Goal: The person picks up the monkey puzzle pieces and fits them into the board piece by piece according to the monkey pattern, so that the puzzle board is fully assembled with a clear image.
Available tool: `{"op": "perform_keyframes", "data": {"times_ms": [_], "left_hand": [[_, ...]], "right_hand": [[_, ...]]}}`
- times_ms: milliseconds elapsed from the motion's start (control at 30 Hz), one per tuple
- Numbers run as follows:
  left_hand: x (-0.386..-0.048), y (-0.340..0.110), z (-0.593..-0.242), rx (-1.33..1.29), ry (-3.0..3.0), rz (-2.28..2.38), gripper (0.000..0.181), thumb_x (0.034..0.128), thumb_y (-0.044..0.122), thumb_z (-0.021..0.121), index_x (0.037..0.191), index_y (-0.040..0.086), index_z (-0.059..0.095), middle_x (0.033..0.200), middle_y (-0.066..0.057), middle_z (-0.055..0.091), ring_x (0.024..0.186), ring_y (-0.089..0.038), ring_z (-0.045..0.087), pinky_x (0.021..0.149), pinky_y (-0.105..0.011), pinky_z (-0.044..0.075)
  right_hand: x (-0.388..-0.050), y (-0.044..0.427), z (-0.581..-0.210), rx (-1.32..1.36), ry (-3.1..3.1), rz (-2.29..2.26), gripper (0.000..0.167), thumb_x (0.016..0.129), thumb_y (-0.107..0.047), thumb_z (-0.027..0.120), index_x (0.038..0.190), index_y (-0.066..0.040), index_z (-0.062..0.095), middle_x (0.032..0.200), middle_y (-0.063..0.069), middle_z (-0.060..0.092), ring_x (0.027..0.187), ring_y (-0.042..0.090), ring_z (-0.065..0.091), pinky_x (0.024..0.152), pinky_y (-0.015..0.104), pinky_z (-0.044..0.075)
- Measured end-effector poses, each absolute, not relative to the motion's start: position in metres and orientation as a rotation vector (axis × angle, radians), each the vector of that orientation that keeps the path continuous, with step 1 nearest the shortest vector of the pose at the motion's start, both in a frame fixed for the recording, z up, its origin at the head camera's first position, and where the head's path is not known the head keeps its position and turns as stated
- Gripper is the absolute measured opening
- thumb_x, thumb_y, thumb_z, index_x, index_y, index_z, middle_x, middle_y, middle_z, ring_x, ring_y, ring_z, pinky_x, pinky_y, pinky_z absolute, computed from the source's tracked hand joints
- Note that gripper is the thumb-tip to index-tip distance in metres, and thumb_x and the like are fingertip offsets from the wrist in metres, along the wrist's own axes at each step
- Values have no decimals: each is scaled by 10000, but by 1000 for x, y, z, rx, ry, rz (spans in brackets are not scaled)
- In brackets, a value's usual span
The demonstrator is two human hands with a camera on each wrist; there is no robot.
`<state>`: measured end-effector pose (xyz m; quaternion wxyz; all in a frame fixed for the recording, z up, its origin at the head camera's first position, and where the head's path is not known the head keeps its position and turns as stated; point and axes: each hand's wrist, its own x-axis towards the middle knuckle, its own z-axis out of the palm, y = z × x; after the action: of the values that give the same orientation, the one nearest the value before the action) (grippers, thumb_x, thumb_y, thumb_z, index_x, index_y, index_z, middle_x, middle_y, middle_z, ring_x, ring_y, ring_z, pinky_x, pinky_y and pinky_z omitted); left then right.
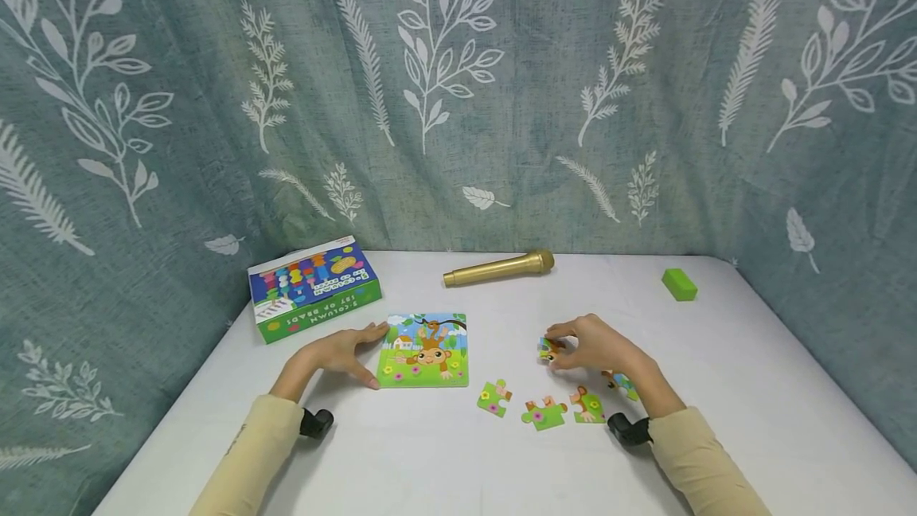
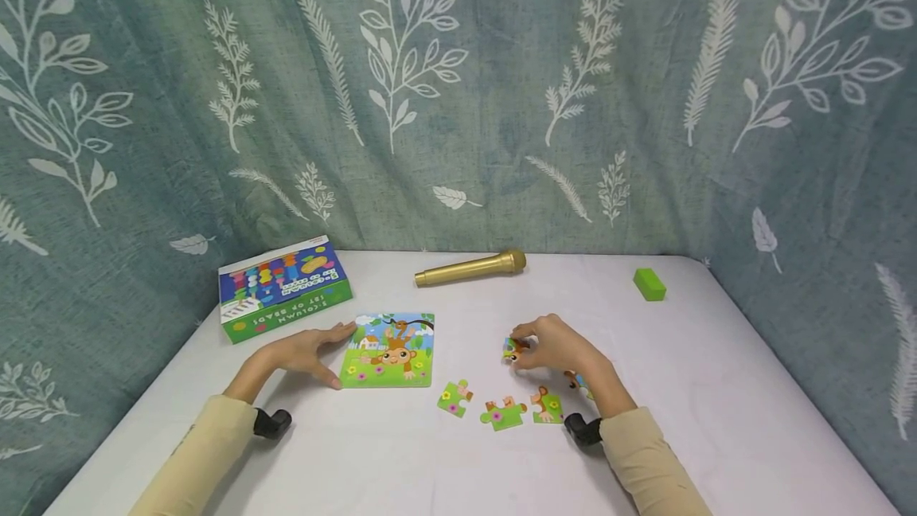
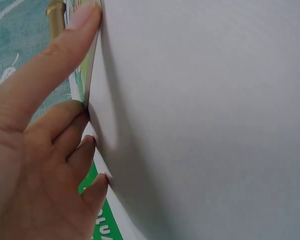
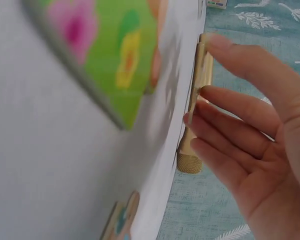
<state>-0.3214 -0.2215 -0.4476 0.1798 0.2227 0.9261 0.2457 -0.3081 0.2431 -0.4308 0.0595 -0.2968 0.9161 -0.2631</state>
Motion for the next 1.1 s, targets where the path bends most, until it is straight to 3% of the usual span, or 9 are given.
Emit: {"op": "perform_keyframes", "data": {"times_ms": [133, 267, 333, 500, 833, 1100], "left_hand": [[-320, -217, -448, 629, 2621, 695, 1069, 670, 378, 877, 1523, 107, 292, 1574, -174, 195, 1439, -372, 158, 1137, -572, 143], [-320, -213, -448, 620, 2613, 699, 1065, 673, 378, 877, 1525, 123, 291, 1580, -157, 189, 1444, -360, 149, 1138, -574, 138], [-319, -211, -449, 624, 2612, 693, 1066, 675, 389, 874, 1527, 128, 289, 1583, -145, 188, 1446, -350, 148, 1139, -572, 139], [-318, -210, -450, 640, 2591, 719, 1074, 680, 366, 876, 1529, 111, 271, 1587, -134, 176, 1451, -332, 138, 1146, -561, 122], [-323, -208, -449, 621, 2561, 733, 1080, 690, 366, 870, 1539, 135, 244, 1591, -144, 147, 1455, -333, 118, 1144, -571, 114], [-323, -206, -449, 578, 2567, 714, 1078, 679, 354, 879, 1536, 145, 260, 1590, -139, 159, 1455, -325, 125, 1147, -561, 115]], "right_hand": [[-305, 238, -429, -970, 2774, -820, 473, 813, -246, 787, 1202, -4, 668, 1276, 193, 603, 1163, 374, 567, 814, 396, 512], [-299, 229, -426, -1049, 2763, -855, 463, 832, -253, 769, 1205, 1, 664, 1276, 197, 602, 933, 296, 658, 715, 322, 472], [-296, 222, -424, -1092, 2764, -868, 454, 842, -257, 757, 1206, -2, 664, 1274, 192, 605, 912, 276, 664, 710, 330, 480], [-294, 201, -415, -1172, 2785, -869, 438, 852, -271, 741, 1205, -22, 671, 1269, 161, 616, 1141, 315, 598, 867, 466, 522], [-301, 161, -407, -1307, 2765, -854, 417, 853, -262, 744, 1190, -25, 682, 1265, 150, 620, 1013, 233, 660, 767, 417, 537], [-312, 132, -413, -1298, 2721, -854, 398, 843, -208, 740, 1193, -27, 680, 1281, 147, 612, 1052, 237, 648, 821, 405, 538]]}}
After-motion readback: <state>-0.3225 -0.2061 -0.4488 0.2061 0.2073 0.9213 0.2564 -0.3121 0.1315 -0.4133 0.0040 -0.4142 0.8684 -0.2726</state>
